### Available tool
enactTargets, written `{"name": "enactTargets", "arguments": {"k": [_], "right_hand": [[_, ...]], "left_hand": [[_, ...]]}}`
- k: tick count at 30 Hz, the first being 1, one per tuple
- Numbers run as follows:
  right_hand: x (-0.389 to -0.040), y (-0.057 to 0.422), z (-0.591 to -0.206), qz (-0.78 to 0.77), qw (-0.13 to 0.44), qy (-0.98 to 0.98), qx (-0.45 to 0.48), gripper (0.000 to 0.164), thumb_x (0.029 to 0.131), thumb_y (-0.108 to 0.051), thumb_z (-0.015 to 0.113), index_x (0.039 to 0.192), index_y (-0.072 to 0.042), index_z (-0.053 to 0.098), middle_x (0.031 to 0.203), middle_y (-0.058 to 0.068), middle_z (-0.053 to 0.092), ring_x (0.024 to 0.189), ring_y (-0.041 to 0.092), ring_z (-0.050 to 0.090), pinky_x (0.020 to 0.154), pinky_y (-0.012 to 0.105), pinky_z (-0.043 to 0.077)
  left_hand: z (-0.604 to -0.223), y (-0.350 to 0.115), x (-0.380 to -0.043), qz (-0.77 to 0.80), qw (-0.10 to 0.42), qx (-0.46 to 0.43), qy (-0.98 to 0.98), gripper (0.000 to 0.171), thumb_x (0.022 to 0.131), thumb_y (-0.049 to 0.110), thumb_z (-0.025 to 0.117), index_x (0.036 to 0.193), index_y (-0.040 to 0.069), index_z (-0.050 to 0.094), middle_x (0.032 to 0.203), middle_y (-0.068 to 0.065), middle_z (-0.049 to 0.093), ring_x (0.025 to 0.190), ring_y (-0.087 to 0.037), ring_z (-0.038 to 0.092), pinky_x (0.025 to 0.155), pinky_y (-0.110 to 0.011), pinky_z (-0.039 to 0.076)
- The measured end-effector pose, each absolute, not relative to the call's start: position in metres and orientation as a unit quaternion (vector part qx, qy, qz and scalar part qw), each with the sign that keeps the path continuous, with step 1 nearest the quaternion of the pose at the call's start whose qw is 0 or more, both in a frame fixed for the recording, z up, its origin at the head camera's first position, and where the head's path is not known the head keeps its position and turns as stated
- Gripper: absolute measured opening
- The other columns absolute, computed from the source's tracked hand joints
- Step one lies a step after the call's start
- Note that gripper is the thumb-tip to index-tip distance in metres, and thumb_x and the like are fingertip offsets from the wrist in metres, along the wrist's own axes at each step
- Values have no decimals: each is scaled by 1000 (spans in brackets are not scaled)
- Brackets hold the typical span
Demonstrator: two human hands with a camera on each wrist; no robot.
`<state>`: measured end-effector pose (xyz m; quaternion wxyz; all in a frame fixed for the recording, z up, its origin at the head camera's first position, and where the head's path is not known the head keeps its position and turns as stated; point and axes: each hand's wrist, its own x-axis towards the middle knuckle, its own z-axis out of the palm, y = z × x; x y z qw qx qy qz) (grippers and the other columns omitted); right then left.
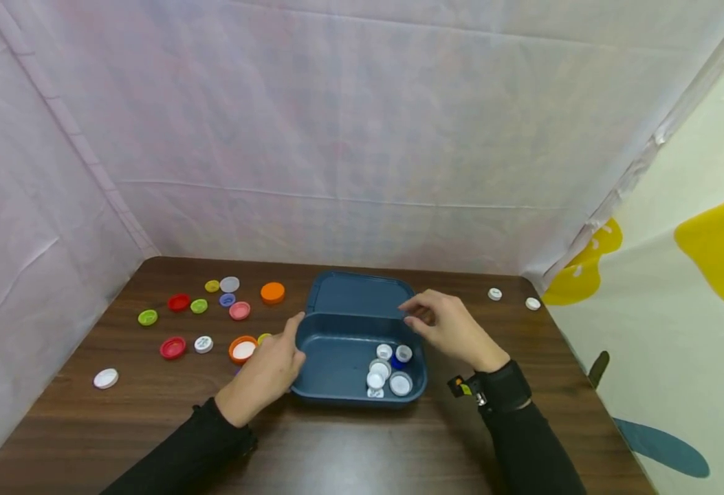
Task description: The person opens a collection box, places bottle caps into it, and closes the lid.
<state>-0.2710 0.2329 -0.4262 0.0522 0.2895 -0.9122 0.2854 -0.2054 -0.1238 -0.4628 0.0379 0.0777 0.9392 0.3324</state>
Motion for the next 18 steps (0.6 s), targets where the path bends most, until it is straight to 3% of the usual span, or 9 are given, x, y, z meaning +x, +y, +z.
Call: {"name": "enactTargets", "arguments": {"k": [10,18], "right_hand": [[-311,292,-454,291,103,-935,173,27,112,-10,77,137,-3,81,130,22,80,114,40,82,100,61,69],[-344,337,-476,253,123,-952,119,34,108,-7,76,140,6,77,139,39,70,125,57,73,108,72,60]], "left_hand": [[-464,-124,-205,331,28,80,940,71,111,2,61,178,0,35,79,-7,63,52,-13,63,49,-25,57],[-465,-125,-204,325,20,87,941,70,111,1,61,176,-1,38,76,-6,60,52,-14,60,50,-25,55]]}}
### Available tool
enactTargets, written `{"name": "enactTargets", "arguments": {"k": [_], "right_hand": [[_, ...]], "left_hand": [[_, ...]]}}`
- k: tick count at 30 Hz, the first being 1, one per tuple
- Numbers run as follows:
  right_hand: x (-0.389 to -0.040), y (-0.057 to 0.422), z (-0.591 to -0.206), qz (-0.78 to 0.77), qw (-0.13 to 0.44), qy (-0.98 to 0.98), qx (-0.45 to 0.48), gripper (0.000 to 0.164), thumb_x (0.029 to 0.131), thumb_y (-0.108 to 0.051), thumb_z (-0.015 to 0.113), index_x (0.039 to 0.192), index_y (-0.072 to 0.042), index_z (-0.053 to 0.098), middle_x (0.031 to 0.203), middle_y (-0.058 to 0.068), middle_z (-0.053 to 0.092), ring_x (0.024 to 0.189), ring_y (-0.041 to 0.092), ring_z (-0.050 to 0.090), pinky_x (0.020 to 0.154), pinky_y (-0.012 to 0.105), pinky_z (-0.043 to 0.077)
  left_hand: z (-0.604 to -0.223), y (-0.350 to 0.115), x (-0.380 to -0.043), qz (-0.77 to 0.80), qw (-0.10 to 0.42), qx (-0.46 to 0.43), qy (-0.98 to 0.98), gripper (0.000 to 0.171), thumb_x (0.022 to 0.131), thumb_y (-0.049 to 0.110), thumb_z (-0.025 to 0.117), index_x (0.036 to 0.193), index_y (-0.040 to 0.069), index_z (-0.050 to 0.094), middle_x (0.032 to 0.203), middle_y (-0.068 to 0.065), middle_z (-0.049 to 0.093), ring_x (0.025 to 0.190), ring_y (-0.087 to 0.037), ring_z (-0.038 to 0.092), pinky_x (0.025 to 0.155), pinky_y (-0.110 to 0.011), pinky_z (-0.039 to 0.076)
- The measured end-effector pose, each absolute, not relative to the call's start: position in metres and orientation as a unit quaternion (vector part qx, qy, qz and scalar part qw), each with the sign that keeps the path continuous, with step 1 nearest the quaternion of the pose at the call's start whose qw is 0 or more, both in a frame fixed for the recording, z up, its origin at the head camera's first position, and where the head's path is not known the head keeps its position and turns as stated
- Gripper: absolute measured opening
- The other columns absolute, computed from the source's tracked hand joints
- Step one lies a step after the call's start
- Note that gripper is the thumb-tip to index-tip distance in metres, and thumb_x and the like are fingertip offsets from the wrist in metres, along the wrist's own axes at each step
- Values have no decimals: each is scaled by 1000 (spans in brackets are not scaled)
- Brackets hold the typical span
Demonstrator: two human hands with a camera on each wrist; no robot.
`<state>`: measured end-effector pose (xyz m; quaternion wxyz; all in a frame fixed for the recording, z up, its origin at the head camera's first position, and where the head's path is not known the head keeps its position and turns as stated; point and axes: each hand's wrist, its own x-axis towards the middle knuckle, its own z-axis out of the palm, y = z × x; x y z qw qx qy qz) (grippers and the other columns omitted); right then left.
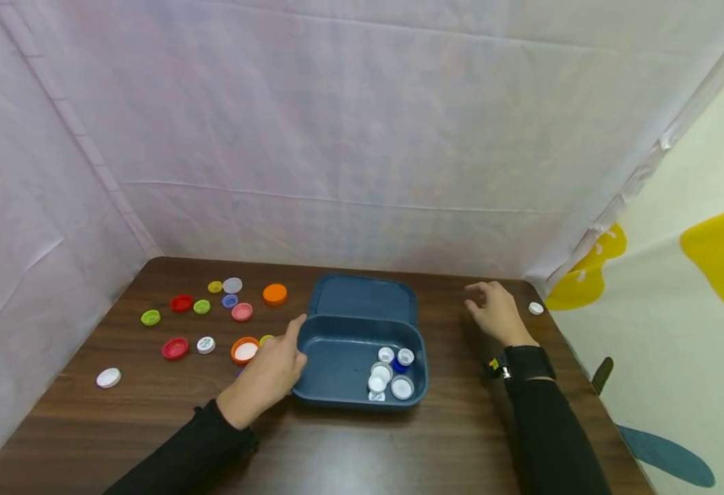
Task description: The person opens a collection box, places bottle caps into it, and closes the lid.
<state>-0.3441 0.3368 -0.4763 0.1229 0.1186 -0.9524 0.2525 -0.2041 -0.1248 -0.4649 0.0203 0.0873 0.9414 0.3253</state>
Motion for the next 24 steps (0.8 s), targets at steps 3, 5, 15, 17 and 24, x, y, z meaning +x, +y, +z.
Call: {"name": "enactTargets", "arguments": {"k": [3,5,15,17,24], "right_hand": [[-351,347,-479,243,124,-956,106,37,107,-6,76,141,8,76,144,42,67,129,61,68,111,74,56],[-354,352,-479,236,119,-960,92,38,107,-8,75,142,8,75,146,44,65,131,64,65,113,75,53],[-396,398,-513,186,55,-980,41,61,104,-20,74,157,9,64,157,48,57,146,74,46,117,85,38],[-417,417,-535,172,55,-982,50,61,102,-23,76,154,8,66,153,44,63,145,70,51,114,83,38],[-466,461,-583,158,77,-981,77,45,96,-23,81,133,1,82,133,33,80,133,64,66,111,81,49]], "left_hand": [[-465,-125,-203,327,21,85,941,70,111,2,62,177,-1,37,76,-6,60,52,-14,60,50,-26,56],[-465,-125,-202,329,22,82,940,70,111,2,62,177,-1,37,77,-6,60,52,-14,60,50,-26,56],[-468,-124,-199,336,18,78,938,70,109,0,62,175,-1,39,74,-5,60,50,-13,60,49,-27,55],[-468,-123,-199,338,17,77,938,70,109,0,62,176,-1,39,74,-5,60,50,-13,61,49,-27,55],[-464,-123,-202,331,15,76,940,70,110,0,63,175,0,39,73,-4,60,50,-13,61,49,-26,55]]}}
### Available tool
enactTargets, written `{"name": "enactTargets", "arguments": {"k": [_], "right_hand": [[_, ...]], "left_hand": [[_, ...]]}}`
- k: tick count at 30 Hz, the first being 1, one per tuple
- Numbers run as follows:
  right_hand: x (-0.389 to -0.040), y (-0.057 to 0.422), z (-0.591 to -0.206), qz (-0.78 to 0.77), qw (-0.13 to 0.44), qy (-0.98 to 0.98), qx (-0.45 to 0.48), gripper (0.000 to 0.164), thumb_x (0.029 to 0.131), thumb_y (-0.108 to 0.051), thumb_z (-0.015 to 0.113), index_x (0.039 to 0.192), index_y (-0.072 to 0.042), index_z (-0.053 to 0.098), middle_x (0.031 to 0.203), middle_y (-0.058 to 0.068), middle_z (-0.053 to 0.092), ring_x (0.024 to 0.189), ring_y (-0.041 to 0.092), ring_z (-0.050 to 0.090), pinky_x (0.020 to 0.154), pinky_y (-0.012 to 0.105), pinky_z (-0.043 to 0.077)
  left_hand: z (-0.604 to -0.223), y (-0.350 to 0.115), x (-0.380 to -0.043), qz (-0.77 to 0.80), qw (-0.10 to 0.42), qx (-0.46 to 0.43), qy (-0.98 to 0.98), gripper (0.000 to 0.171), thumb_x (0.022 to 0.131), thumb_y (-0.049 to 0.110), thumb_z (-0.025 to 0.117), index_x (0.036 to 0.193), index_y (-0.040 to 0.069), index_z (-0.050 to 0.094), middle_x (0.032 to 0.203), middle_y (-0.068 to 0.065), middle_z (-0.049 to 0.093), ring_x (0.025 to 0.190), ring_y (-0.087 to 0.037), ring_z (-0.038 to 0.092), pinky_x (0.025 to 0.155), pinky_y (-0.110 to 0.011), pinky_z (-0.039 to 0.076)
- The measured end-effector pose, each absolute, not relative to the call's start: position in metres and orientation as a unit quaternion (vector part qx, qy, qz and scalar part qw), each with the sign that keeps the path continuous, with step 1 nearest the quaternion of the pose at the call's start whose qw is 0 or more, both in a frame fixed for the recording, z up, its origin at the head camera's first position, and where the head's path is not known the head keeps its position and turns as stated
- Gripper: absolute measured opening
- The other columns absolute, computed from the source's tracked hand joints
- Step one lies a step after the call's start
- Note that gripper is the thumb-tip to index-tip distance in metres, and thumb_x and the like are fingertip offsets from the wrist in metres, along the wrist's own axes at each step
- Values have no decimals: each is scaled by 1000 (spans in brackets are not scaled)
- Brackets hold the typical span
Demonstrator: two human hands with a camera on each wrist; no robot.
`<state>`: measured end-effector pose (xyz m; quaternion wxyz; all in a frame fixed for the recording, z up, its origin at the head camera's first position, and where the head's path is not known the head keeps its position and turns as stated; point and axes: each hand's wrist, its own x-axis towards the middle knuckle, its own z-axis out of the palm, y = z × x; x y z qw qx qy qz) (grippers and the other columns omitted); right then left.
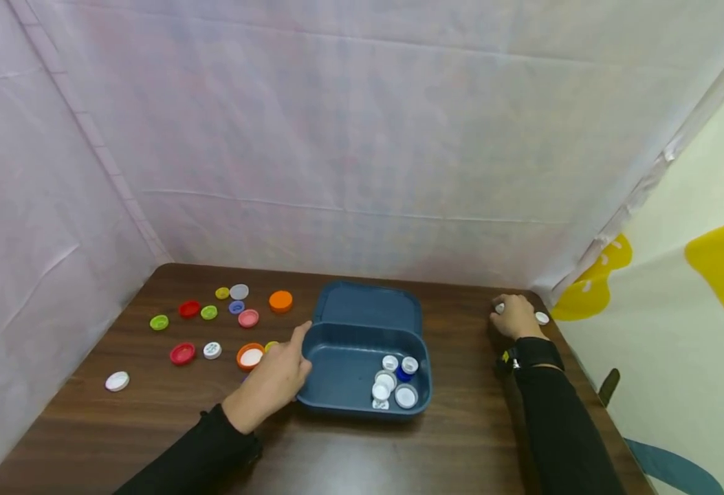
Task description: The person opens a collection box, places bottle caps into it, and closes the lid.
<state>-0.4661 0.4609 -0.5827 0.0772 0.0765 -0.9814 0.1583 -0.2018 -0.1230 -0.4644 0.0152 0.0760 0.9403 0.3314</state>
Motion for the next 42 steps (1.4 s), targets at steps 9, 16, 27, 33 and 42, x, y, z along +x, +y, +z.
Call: {"name": "enactTargets", "arguments": {"k": [9,16,27,33,42], "right_hand": [[-431,426,-558,196,123,-971,61,27,98,-13,78,119,0,87,119,26,85,119,57,75,105,68,60],[-415,407,-550,217,116,-967,61,24,99,-12,78,118,0,87,119,25,86,118,55,77,103,68,61],[-342,338,-485,246,93,-963,54,24,101,-7,79,120,7,85,118,30,86,107,49,81,93,62,66],[-333,315,-481,255,91,-961,53,25,104,-10,81,124,4,86,117,25,87,102,38,82,88,56,68],[-316,280,-466,290,116,-944,108,21,102,-9,83,121,-1,87,111,18,88,96,30,83,86,52,69]], "left_hand": [[-465,-124,-203,334,9,82,939,70,109,0,64,175,1,40,74,-4,61,50,-12,61,49,-26,55],[-464,-124,-204,334,18,78,939,71,110,1,63,177,2,38,75,-5,61,50,-13,62,49,-26,56],[-464,-123,-203,334,26,75,939,71,112,2,62,178,3,37,78,-6,62,52,-14,63,50,-26,57],[-465,-123,-204,335,27,74,939,70,112,2,63,177,2,37,78,-7,62,52,-14,62,50,-25,56],[-467,-122,-205,342,28,70,937,71,111,2,63,177,2,37,77,-6,61,51,-13,63,50,-23,57]]}}
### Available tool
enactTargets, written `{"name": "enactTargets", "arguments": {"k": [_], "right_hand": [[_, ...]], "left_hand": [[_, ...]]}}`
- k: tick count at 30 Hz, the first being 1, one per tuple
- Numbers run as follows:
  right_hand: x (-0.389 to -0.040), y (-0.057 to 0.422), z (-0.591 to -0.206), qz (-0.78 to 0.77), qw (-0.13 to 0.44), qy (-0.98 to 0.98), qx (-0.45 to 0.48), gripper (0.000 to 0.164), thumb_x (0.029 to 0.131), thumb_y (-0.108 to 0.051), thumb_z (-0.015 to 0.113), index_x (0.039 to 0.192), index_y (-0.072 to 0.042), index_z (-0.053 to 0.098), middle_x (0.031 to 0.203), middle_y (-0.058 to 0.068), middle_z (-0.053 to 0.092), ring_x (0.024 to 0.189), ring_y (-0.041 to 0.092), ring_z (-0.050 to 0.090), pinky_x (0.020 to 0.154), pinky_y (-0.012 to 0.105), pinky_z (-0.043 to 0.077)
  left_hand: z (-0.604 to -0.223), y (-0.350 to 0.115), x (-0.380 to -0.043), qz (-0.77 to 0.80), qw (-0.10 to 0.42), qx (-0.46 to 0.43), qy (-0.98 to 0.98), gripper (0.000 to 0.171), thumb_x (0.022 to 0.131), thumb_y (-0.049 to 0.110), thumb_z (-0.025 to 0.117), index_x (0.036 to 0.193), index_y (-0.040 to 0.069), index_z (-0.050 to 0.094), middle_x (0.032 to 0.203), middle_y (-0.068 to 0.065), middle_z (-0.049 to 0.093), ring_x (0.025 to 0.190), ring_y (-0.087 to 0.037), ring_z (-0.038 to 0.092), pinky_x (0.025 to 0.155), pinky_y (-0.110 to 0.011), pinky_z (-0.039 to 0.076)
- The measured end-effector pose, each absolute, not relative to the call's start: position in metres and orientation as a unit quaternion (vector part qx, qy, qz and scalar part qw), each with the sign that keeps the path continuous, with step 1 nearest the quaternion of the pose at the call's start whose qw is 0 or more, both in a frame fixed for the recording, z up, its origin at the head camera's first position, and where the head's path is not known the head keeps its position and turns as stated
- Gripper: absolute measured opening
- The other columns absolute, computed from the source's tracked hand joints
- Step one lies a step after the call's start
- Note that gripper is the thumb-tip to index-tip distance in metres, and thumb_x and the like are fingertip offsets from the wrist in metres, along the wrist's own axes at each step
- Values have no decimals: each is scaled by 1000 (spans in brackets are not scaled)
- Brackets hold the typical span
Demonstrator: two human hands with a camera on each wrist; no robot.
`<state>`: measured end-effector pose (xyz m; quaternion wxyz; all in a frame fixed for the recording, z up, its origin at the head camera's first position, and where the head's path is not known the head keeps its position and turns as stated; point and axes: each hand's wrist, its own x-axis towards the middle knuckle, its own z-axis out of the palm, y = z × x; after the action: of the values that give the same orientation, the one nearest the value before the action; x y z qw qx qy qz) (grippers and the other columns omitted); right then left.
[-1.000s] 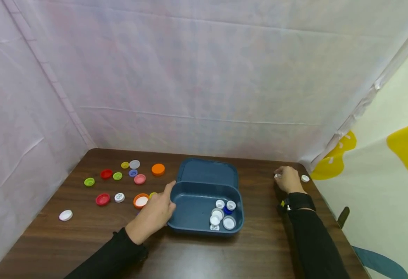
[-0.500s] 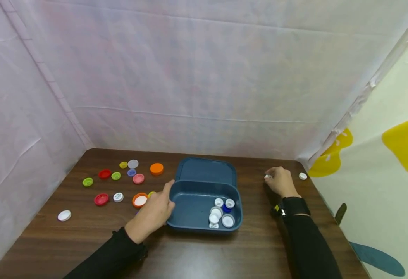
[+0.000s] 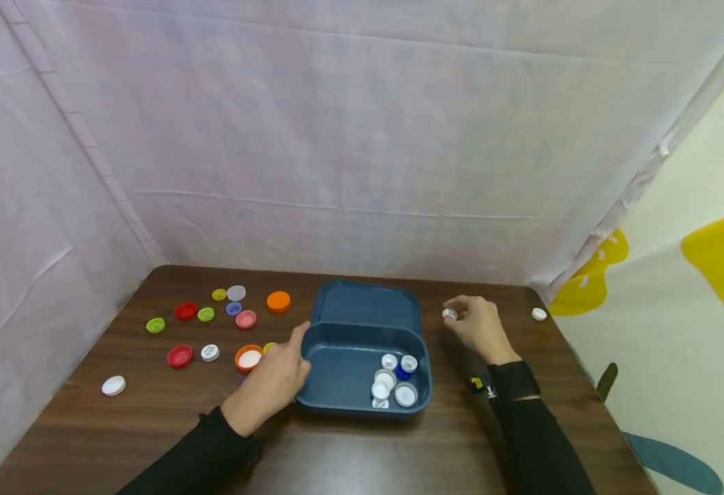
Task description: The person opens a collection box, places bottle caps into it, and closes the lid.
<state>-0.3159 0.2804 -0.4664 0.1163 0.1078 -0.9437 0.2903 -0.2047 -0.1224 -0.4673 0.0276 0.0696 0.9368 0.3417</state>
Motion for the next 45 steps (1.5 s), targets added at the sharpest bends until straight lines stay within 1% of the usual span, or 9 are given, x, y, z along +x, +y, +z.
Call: {"name": "enactTargets", "arguments": {"k": [6,12,19,22,25,30,34,38,45], "right_hand": [[-295,257,-452,316,125,-929,146,19,101,-9,87,120,-6,86,110,12,87,96,26,84,88,51,72],[-274,235,-443,342,99,-913,199,21,100,-4,87,121,-8,84,114,11,83,98,21,83,88,40,73],[-256,211,-437,320,3,-906,277,22,103,-6,87,125,-11,85,115,2,80,101,12,79,86,25,69],[-252,203,-438,305,-37,-900,309,23,105,-7,86,127,-12,85,117,1,80,104,12,79,87,23,68],[-249,198,-438,296,-56,-893,334,24,106,-7,85,130,-10,84,121,5,81,106,14,81,89,24,68],[-249,198,-436,284,-52,-891,351,26,108,-9,84,134,-9,83,127,11,82,110,17,82,92,28,69],[-250,202,-433,286,-52,-894,340,26,109,-10,83,134,-14,83,129,11,82,111,17,82,93,31,70],[-252,206,-431,284,-35,-897,336,25,109,-11,82,133,-17,83,127,9,82,108,14,82,92,29,69],[-260,213,-430,281,21,-902,327,22,108,-11,84,130,-15,84,118,-1,83,101,9,79,87,28,68]], "left_hand": [[-469,-123,-202,343,25,71,936,71,111,1,61,177,2,38,77,-7,61,51,-14,62,49,-24,56],[-471,-123,-200,346,30,71,935,71,111,1,62,177,2,37,77,-6,60,50,-14,62,49,-24,56],[-471,-123,-202,342,27,71,937,71,110,1,63,177,2,38,76,-6,60,50,-13,62,49,-23,56],[-469,-123,-203,342,25,72,936,71,110,1,62,176,1,38,76,-6,61,50,-13,62,49,-23,56],[-468,-123,-203,344,31,70,936,71,111,1,62,177,2,37,76,-6,61,51,-14,62,50,-23,56],[-467,-124,-204,342,28,74,937,71,111,2,63,177,2,37,77,-6,62,52,-14,62,50,-24,57],[-465,-124,-204,343,31,74,936,70,111,2,62,177,2,37,77,-6,61,53,-14,62,51,-24,58],[-466,-124,-204,345,33,72,935,71,111,2,63,177,2,37,77,-6,61,52,-14,62,51,-24,58],[-468,-125,-205,342,31,73,936,72,111,2,64,177,2,36,76,-5,62,52,-14,62,51,-24,57]]}}
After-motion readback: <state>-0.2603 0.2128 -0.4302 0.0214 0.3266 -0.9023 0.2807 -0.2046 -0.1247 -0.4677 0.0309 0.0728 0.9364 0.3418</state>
